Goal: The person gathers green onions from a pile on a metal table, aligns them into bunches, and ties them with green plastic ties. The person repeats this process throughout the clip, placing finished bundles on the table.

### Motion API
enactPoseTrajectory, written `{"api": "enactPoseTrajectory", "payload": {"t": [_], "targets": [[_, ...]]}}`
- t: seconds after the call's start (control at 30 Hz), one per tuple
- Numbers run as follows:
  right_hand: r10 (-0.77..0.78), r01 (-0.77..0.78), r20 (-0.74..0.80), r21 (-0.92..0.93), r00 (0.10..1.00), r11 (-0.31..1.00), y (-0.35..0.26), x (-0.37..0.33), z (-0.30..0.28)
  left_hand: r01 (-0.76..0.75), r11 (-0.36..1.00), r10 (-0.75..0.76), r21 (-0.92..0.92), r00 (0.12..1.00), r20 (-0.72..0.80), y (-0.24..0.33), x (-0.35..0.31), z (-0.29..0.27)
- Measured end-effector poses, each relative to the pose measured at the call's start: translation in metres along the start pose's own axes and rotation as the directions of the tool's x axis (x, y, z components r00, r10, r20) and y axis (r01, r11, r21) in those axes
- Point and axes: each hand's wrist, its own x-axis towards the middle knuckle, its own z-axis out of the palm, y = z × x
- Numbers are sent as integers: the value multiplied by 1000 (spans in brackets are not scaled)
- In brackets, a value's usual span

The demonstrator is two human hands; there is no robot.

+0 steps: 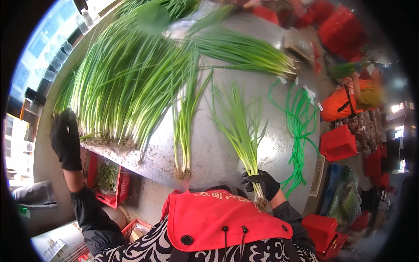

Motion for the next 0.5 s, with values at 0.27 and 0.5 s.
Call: {"api": "enactPoseTrajectory", "payload": {"t": [0.27,0.5], "targets": [[-78,40,-161,-225,984,974,9,17,-15,302,495,272,-815,837,475,134,-92,104],[-232,127,-248,-377,941,918,18,-9,0,948,279,793,-156,-136,594,327,-189,114]]}}
